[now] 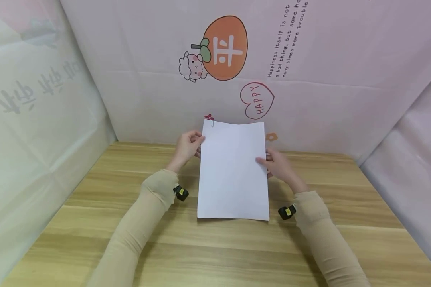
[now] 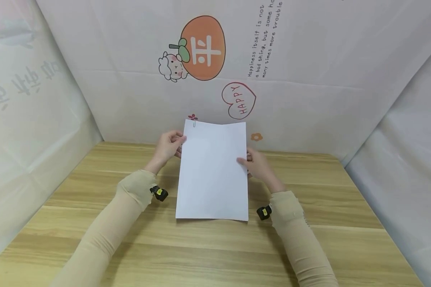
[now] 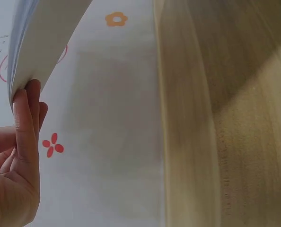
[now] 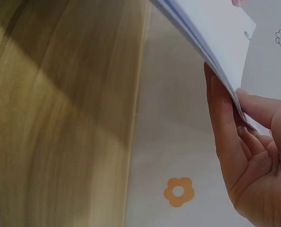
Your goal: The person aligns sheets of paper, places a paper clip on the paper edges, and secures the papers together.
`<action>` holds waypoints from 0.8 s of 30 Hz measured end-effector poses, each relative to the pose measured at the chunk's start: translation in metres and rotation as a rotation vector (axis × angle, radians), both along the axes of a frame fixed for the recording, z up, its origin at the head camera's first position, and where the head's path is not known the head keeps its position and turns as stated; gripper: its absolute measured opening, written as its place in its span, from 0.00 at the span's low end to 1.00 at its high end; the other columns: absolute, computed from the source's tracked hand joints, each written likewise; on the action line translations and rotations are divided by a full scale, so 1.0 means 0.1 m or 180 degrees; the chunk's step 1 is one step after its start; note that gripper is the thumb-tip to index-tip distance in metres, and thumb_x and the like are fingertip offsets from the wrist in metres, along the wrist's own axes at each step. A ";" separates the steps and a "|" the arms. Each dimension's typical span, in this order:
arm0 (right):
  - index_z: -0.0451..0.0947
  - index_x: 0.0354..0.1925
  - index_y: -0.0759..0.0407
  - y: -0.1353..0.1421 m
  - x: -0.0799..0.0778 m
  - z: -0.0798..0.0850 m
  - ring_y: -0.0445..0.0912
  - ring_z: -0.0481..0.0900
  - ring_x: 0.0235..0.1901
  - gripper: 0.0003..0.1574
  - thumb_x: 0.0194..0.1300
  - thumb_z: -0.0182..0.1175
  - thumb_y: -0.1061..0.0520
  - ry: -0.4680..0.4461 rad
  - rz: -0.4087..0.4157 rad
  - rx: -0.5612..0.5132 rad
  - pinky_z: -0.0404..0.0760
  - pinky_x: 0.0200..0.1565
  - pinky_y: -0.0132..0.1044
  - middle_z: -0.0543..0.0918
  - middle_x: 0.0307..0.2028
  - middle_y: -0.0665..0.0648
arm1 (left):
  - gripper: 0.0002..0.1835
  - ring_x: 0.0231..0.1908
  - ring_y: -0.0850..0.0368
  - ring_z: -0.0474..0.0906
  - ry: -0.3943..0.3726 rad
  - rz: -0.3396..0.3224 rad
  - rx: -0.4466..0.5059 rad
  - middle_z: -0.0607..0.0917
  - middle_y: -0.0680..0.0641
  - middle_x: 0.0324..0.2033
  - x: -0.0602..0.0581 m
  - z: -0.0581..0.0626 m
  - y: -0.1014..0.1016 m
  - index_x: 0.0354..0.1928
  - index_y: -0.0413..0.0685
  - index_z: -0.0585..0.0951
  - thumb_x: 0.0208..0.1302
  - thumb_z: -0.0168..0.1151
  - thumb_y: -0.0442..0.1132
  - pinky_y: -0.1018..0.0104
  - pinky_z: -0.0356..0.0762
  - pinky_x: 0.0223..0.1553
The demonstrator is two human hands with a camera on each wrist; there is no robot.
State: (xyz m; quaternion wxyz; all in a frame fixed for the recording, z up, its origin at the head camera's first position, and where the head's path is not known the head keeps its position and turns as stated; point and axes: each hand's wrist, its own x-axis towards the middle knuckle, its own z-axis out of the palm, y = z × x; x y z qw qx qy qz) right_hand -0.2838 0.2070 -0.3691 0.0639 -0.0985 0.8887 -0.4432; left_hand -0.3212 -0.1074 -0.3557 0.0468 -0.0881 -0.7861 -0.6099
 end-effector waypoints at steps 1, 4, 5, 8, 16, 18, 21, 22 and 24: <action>0.63 0.62 0.62 0.00 0.00 -0.01 0.51 0.83 0.33 0.30 0.69 0.55 0.49 0.0000 -0.0009 -0.0002 0.84 0.29 0.42 0.79 0.48 0.71 | 0.11 0.17 0.57 0.75 -0.0023 -0.0006 -0.0009 0.79 0.46 0.20 -0.01 -0.01 0.00 0.43 0.41 0.78 0.67 0.58 0.42 0.58 0.82 0.23; 0.64 0.60 0.63 0.00 0.00 -0.04 0.50 0.83 0.32 0.28 0.69 0.55 0.49 -0.0001 -0.0022 0.0003 0.84 0.29 0.42 0.80 0.47 0.71 | 0.11 0.16 0.58 0.74 -0.0116 -0.0022 -0.0021 0.78 0.47 0.19 -0.04 -0.05 0.01 0.43 0.41 0.78 0.67 0.58 0.42 0.59 0.82 0.24; 0.65 0.59 0.64 0.00 0.00 -0.05 0.50 0.83 0.32 0.28 0.69 0.55 0.50 0.0000 -0.0016 0.0012 0.84 0.29 0.42 0.80 0.46 0.71 | 0.11 0.16 0.58 0.74 -0.0153 -0.0027 -0.0015 0.77 0.48 0.19 -0.05 -0.06 0.01 0.43 0.41 0.78 0.67 0.58 0.42 0.59 0.82 0.24; 0.66 0.56 0.65 0.00 0.01 -0.06 0.49 0.82 0.32 0.25 0.69 0.55 0.50 -0.0029 0.0009 0.0028 0.84 0.30 0.43 0.81 0.44 0.69 | 0.11 0.17 0.59 0.75 -0.0265 -0.0045 0.0007 0.78 0.48 0.20 -0.08 -0.10 0.01 0.43 0.40 0.78 0.67 0.58 0.41 0.59 0.82 0.25; 0.66 0.57 0.66 0.01 0.03 -0.07 0.48 0.82 0.31 0.25 0.70 0.55 0.51 -0.0083 0.0091 0.0063 0.84 0.31 0.44 0.81 0.42 0.69 | 0.11 0.18 0.57 0.78 -0.0376 -0.0086 -0.0135 0.82 0.43 0.28 -0.12 -0.16 0.01 0.44 0.39 0.77 0.67 0.57 0.40 0.59 0.83 0.26; 0.65 0.59 0.66 0.01 0.02 -0.09 0.49 0.82 0.32 0.26 0.70 0.54 0.52 -0.0154 0.0096 0.0041 0.84 0.32 0.45 0.80 0.44 0.70 | 0.11 0.19 0.57 0.78 -0.0395 -0.0106 -0.0172 0.82 0.42 0.30 -0.13 -0.18 0.01 0.44 0.39 0.77 0.67 0.57 0.40 0.59 0.83 0.27; 0.64 0.61 0.65 0.02 0.02 -0.11 0.50 0.83 0.34 0.27 0.70 0.54 0.52 -0.0244 0.0122 0.0049 0.84 0.34 0.45 0.79 0.46 0.70 | 0.11 0.19 0.58 0.78 -0.0450 -0.0115 -0.0220 0.82 0.42 0.31 -0.15 -0.21 0.02 0.45 0.39 0.77 0.67 0.57 0.40 0.60 0.83 0.27; 0.63 0.61 0.64 0.02 0.01 -0.12 0.50 0.83 0.35 0.27 0.70 0.54 0.52 -0.0271 0.0125 0.0046 0.84 0.35 0.45 0.78 0.47 0.70 | 0.11 0.18 0.58 0.77 -0.0461 -0.0113 -0.0227 0.82 0.42 0.30 -0.15 -0.22 0.03 0.44 0.39 0.77 0.67 0.57 0.40 0.60 0.83 0.27; 0.62 0.63 0.64 0.03 0.01 -0.14 0.51 0.83 0.37 0.28 0.70 0.53 0.53 -0.0314 0.0154 0.0046 0.84 0.35 0.45 0.78 0.48 0.71 | 0.11 0.19 0.58 0.77 -0.0479 -0.0103 -0.0242 0.82 0.43 0.30 -0.16 -0.25 0.03 0.44 0.38 0.78 0.67 0.57 0.40 0.60 0.83 0.27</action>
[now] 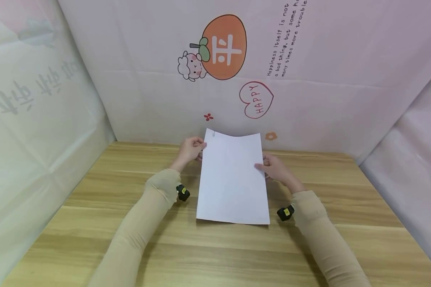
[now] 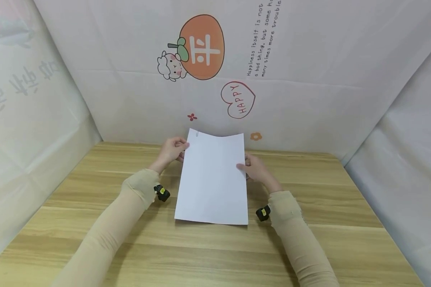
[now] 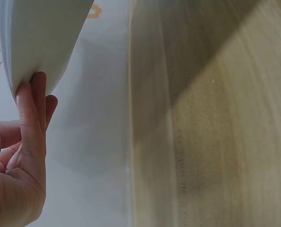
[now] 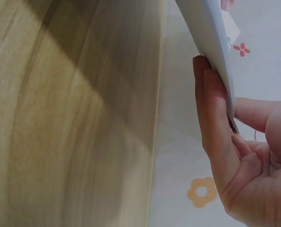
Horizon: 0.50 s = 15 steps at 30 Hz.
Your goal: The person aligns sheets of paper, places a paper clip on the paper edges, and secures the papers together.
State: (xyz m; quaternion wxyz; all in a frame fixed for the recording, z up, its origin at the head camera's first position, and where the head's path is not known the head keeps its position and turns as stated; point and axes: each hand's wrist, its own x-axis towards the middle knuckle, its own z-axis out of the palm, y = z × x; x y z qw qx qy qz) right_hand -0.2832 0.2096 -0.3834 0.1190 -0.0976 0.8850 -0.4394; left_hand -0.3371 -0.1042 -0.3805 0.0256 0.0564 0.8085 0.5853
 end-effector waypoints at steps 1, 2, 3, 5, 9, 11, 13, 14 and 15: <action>0.62 0.63 0.64 0.00 -0.01 -0.01 0.51 0.83 0.37 0.28 0.70 0.53 0.53 -0.0013 0.0007 0.0013 0.84 0.35 0.45 0.78 0.48 0.71 | 0.11 0.18 0.58 0.77 -0.0003 0.0010 -0.0012 0.82 0.43 0.29 0.00 -0.01 0.00 0.44 0.39 0.78 0.67 0.57 0.40 0.61 0.83 0.27; 0.62 0.63 0.64 0.01 -0.01 -0.02 0.51 0.83 0.38 0.28 0.71 0.53 0.53 -0.0031 0.0007 0.0020 0.84 0.36 0.45 0.78 0.49 0.71 | 0.11 0.19 0.59 0.76 0.0002 0.0024 -0.0025 0.82 0.44 0.28 -0.01 -0.02 0.01 0.44 0.39 0.78 0.67 0.57 0.40 0.61 0.83 0.27; 0.62 0.63 0.65 0.01 -0.02 -0.03 0.51 0.83 0.38 0.28 0.71 0.53 0.53 -0.0043 0.0010 0.0026 0.84 0.36 0.44 0.77 0.49 0.71 | 0.11 0.19 0.59 0.76 0.0003 0.0039 -0.0035 0.81 0.45 0.28 -0.01 -0.04 0.01 0.44 0.38 0.78 0.67 0.58 0.40 0.61 0.83 0.28; 0.62 0.63 0.65 0.01 -0.03 -0.04 0.51 0.83 0.38 0.28 0.71 0.53 0.53 -0.0070 0.0015 0.0033 0.84 0.36 0.44 0.77 0.50 0.72 | 0.11 0.19 0.59 0.76 0.0005 0.0069 -0.0065 0.81 0.45 0.27 -0.02 -0.06 0.02 0.44 0.39 0.78 0.67 0.58 0.40 0.60 0.83 0.29; 0.63 0.61 0.66 0.00 -0.04 -0.06 0.52 0.83 0.38 0.26 0.71 0.53 0.54 -0.0108 -0.0016 0.0042 0.84 0.36 0.44 0.77 0.50 0.72 | 0.11 0.23 0.57 0.77 -0.0029 0.0075 -0.0087 0.82 0.42 0.30 -0.01 -0.08 0.03 0.44 0.38 0.78 0.67 0.57 0.40 0.58 0.83 0.31; 0.63 0.61 0.67 0.00 -0.04 -0.06 0.52 0.82 0.38 0.26 0.71 0.52 0.54 -0.0115 -0.0018 0.0052 0.84 0.37 0.44 0.77 0.50 0.72 | 0.11 0.25 0.55 0.79 -0.0052 0.0049 -0.0104 0.83 0.40 0.35 0.00 -0.09 0.04 0.45 0.38 0.78 0.67 0.57 0.39 0.58 0.83 0.33; 0.63 0.61 0.67 -0.01 -0.05 -0.08 0.52 0.82 0.38 0.26 0.71 0.52 0.54 -0.0134 -0.0013 0.0047 0.84 0.37 0.44 0.77 0.51 0.73 | 0.12 0.28 0.53 0.80 -0.0086 0.0016 -0.0122 0.84 0.38 0.39 0.00 -0.10 0.04 0.47 0.38 0.77 0.67 0.57 0.39 0.58 0.83 0.34; 0.63 0.61 0.67 -0.01 -0.06 -0.08 0.52 0.82 0.38 0.26 0.71 0.52 0.55 -0.0145 0.0003 0.0041 0.84 0.38 0.43 0.77 0.51 0.73 | 0.13 0.30 0.52 0.80 -0.0099 -0.0002 -0.0128 0.83 0.37 0.41 0.00 -0.10 0.05 0.48 0.37 0.77 0.68 0.57 0.39 0.58 0.83 0.35; 0.63 0.60 0.67 -0.01 -0.07 -0.09 0.51 0.82 0.38 0.26 0.71 0.52 0.55 -0.0140 0.0014 0.0049 0.84 0.38 0.43 0.77 0.50 0.73 | 0.13 0.31 0.51 0.81 -0.0109 -0.0018 -0.0146 0.83 0.36 0.43 0.00 -0.10 0.05 0.49 0.37 0.76 0.68 0.56 0.38 0.58 0.83 0.36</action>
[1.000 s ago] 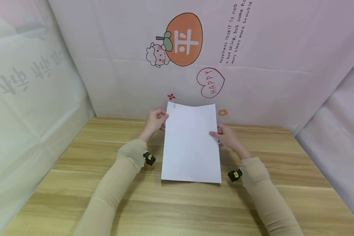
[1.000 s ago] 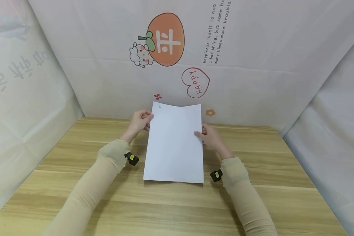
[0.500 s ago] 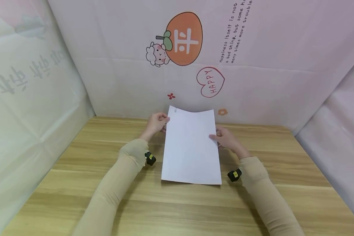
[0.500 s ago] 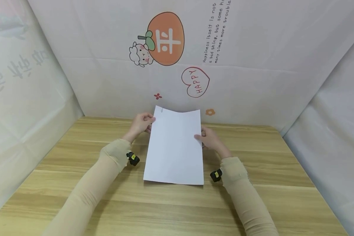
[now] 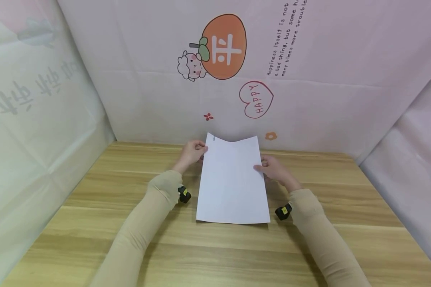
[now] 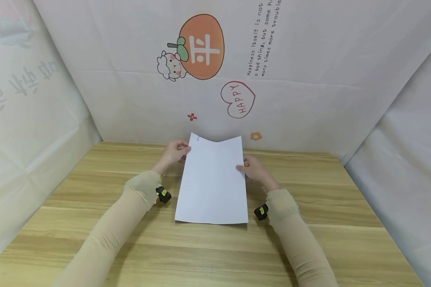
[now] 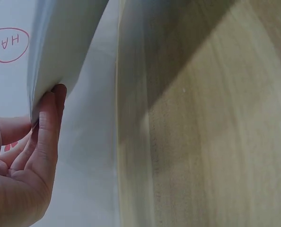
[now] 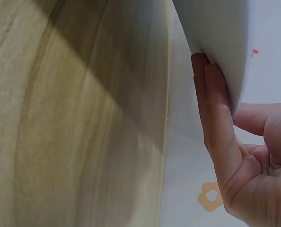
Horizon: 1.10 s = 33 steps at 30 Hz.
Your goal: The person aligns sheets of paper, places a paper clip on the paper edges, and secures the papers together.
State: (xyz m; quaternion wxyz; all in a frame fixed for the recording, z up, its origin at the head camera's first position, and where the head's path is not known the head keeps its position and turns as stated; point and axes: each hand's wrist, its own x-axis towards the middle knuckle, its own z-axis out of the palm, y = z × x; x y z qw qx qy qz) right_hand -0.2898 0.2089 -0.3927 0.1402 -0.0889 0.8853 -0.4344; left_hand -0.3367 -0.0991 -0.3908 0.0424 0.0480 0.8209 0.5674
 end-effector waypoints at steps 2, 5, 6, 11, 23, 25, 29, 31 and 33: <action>0.63 0.60 0.67 0.00 -0.01 -0.01 0.50 0.82 0.38 0.25 0.71 0.52 0.55 -0.0025 -0.0003 0.0002 0.83 0.38 0.43 0.77 0.50 0.72 | 0.14 0.34 0.49 0.81 -0.0043 -0.0035 -0.0026 0.82 0.36 0.45 0.00 0.00 0.01 0.51 0.36 0.76 0.68 0.56 0.38 0.59 0.83 0.37; 0.64 0.59 0.68 0.00 -0.04 -0.04 0.49 0.81 0.37 0.25 0.71 0.52 0.55 -0.0038 -0.0004 0.0031 0.83 0.39 0.41 0.78 0.48 0.71 | 0.16 0.37 0.47 0.82 -0.0093 -0.0073 -0.0050 0.82 0.35 0.47 0.00 -0.01 0.03 0.52 0.36 0.75 0.67 0.57 0.37 0.59 0.83 0.38; 0.64 0.59 0.68 0.00 -0.04 -0.05 0.49 0.81 0.37 0.25 0.71 0.53 0.55 -0.0037 -0.0017 0.0058 0.83 0.39 0.41 0.79 0.48 0.71 | 0.16 0.38 0.47 0.82 -0.0106 -0.0077 -0.0074 0.82 0.36 0.48 0.00 -0.01 0.03 0.53 0.36 0.75 0.67 0.57 0.37 0.59 0.83 0.38; 0.65 0.57 0.70 -0.01 -0.05 -0.07 0.50 0.82 0.36 0.24 0.70 0.53 0.55 -0.0039 -0.0046 0.0098 0.83 0.39 0.42 0.79 0.47 0.71 | 0.18 0.42 0.45 0.82 -0.0123 -0.0086 -0.0156 0.82 0.37 0.49 0.03 0.00 0.06 0.54 0.37 0.74 0.64 0.60 0.36 0.57 0.82 0.43; 0.67 0.54 0.71 -0.03 -0.05 -0.12 0.50 0.82 0.37 0.22 0.70 0.54 0.56 -0.0118 -0.0015 0.0053 0.83 0.40 0.41 0.78 0.48 0.72 | 0.25 0.49 0.44 0.79 -0.0117 -0.0252 -0.0132 0.80 0.37 0.52 0.04 -0.08 0.04 0.59 0.37 0.72 0.58 0.63 0.30 0.59 0.79 0.48; 0.67 0.54 0.71 -0.03 -0.05 -0.14 0.49 0.81 0.37 0.22 0.69 0.54 0.57 -0.0152 -0.0026 0.0019 0.83 0.40 0.41 0.78 0.48 0.72 | 0.26 0.49 0.44 0.79 -0.0146 -0.0301 -0.0072 0.80 0.37 0.53 0.04 -0.11 0.04 0.60 0.36 0.71 0.58 0.63 0.29 0.60 0.80 0.47; 0.66 0.55 0.72 -0.03 -0.06 -0.16 0.50 0.81 0.38 0.22 0.69 0.53 0.58 -0.0199 -0.0017 -0.0075 0.82 0.41 0.41 0.76 0.49 0.72 | 0.26 0.50 0.44 0.79 -0.0174 -0.0340 -0.0033 0.80 0.37 0.53 0.03 -0.14 0.03 0.60 0.36 0.71 0.58 0.62 0.28 0.60 0.80 0.48; 0.65 0.55 0.72 -0.03 -0.06 -0.17 0.50 0.81 0.39 0.22 0.70 0.53 0.59 -0.0210 -0.0037 -0.0085 0.82 0.41 0.41 0.76 0.49 0.72 | 0.26 0.50 0.44 0.79 -0.0169 -0.0342 -0.0047 0.79 0.37 0.54 0.02 -0.15 0.03 0.60 0.36 0.71 0.58 0.62 0.27 0.59 0.79 0.49; 0.65 0.55 0.73 -0.03 -0.06 -0.17 0.50 0.81 0.39 0.22 0.70 0.53 0.58 -0.0209 -0.0041 -0.0061 0.82 0.41 0.41 0.76 0.49 0.72 | 0.26 0.51 0.44 0.79 -0.0163 -0.0350 -0.0074 0.79 0.36 0.54 0.02 -0.15 0.03 0.60 0.35 0.71 0.58 0.62 0.26 0.59 0.79 0.50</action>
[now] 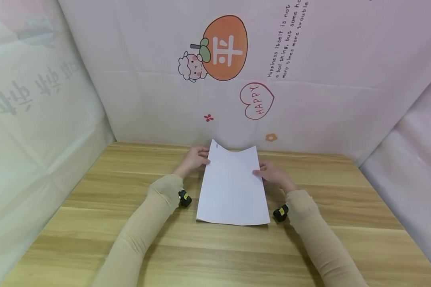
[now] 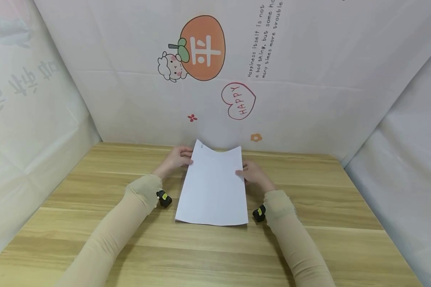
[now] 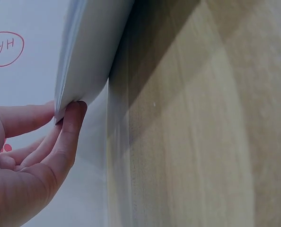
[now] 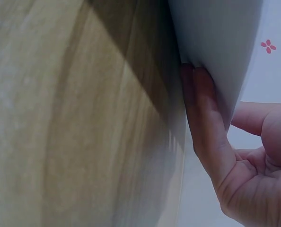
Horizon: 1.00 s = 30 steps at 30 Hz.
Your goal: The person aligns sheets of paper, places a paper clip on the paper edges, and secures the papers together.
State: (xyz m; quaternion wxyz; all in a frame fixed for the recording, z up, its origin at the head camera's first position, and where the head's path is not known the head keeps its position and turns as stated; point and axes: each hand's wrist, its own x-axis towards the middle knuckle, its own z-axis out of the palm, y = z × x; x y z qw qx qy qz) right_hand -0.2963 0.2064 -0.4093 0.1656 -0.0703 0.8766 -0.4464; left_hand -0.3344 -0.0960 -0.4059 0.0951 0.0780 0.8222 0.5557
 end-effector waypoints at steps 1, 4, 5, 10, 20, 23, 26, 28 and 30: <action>0.65 0.55 0.73 0.00 0.00 0.00 0.50 0.81 0.39 0.22 0.70 0.53 0.58 0.0000 -0.0006 0.0013 0.82 0.41 0.42 0.76 0.49 0.72 | 0.26 0.51 0.44 0.78 0.0009 0.0000 -0.0037 0.79 0.36 0.54 0.00 0.00 0.00 0.60 0.35 0.71 0.58 0.62 0.26 0.59 0.79 0.50; 0.65 0.55 0.73 0.01 -0.02 -0.01 0.51 0.81 0.39 0.23 0.69 0.54 0.58 -0.0010 -0.0020 0.0057 0.82 0.41 0.42 0.77 0.48 0.72 | 0.27 0.52 0.44 0.78 0.0010 -0.0024 -0.0133 0.78 0.36 0.55 0.00 0.00 0.00 0.60 0.35 0.70 0.57 0.62 0.26 0.59 0.78 0.51; 0.65 0.55 0.73 0.02 -0.02 -0.01 0.51 0.81 0.39 0.23 0.69 0.54 0.58 -0.0018 -0.0019 0.0066 0.82 0.41 0.42 0.77 0.48 0.72 | 0.28 0.52 0.44 0.78 -0.0006 -0.0031 -0.0142 0.78 0.36 0.55 0.00 0.00 0.00 0.61 0.35 0.70 0.56 0.62 0.26 0.59 0.78 0.51; 0.65 0.57 0.72 0.05 -0.06 -0.03 0.53 0.81 0.41 0.25 0.69 0.54 0.56 -0.0059 0.0017 0.0104 0.82 0.43 0.43 0.76 0.50 0.73 | 0.30 0.50 0.43 0.79 -0.0061 -0.0066 -0.0158 0.78 0.35 0.55 0.00 -0.01 -0.01 0.62 0.33 0.68 0.55 0.61 0.24 0.60 0.78 0.50; 0.64 0.60 0.73 0.07 -0.08 -0.04 0.54 0.81 0.43 0.28 0.70 0.53 0.55 -0.0196 0.0012 0.0048 0.82 0.43 0.45 0.75 0.52 0.73 | 0.34 0.48 0.43 0.79 -0.0116 -0.0209 -0.0193 0.79 0.33 0.50 0.02 -0.01 -0.02 0.64 0.35 0.66 0.52 0.60 0.19 0.61 0.81 0.42; 0.63 0.61 0.73 0.08 -0.08 -0.02 0.55 0.80 0.45 0.28 0.70 0.53 0.56 -0.0268 0.0023 -0.0002 0.82 0.45 0.46 0.74 0.53 0.73 | 0.36 0.47 0.43 0.79 -0.0145 -0.0213 -0.0203 0.79 0.32 0.50 0.03 -0.01 -0.02 0.65 0.36 0.65 0.51 0.59 0.19 0.62 0.82 0.39; 0.62 0.62 0.73 0.08 -0.06 0.01 0.57 0.79 0.47 0.29 0.71 0.52 0.56 -0.0336 0.0002 -0.0028 0.82 0.46 0.46 0.73 0.54 0.73 | 0.37 0.47 0.42 0.79 -0.0170 -0.0202 -0.0213 0.79 0.31 0.50 0.02 -0.02 -0.02 0.66 0.35 0.64 0.51 0.59 0.18 0.62 0.82 0.39; 0.61 0.63 0.73 0.08 -0.05 0.04 0.59 0.78 0.49 0.30 0.71 0.52 0.56 -0.0340 0.0002 -0.0018 0.81 0.47 0.46 0.71 0.54 0.74 | 0.37 0.48 0.41 0.79 -0.0228 -0.0200 -0.0188 0.78 0.31 0.51 0.02 -0.02 -0.02 0.66 0.34 0.64 0.51 0.59 0.18 0.62 0.82 0.39; 0.60 0.64 0.74 0.08 -0.05 0.05 0.61 0.77 0.51 0.31 0.71 0.52 0.56 -0.0356 -0.0019 -0.0037 0.81 0.48 0.46 0.70 0.55 0.75 | 0.37 0.47 0.41 0.80 -0.0285 -0.0190 -0.0176 0.78 0.30 0.52 0.02 -0.03 -0.03 0.66 0.34 0.63 0.51 0.59 0.18 0.62 0.82 0.39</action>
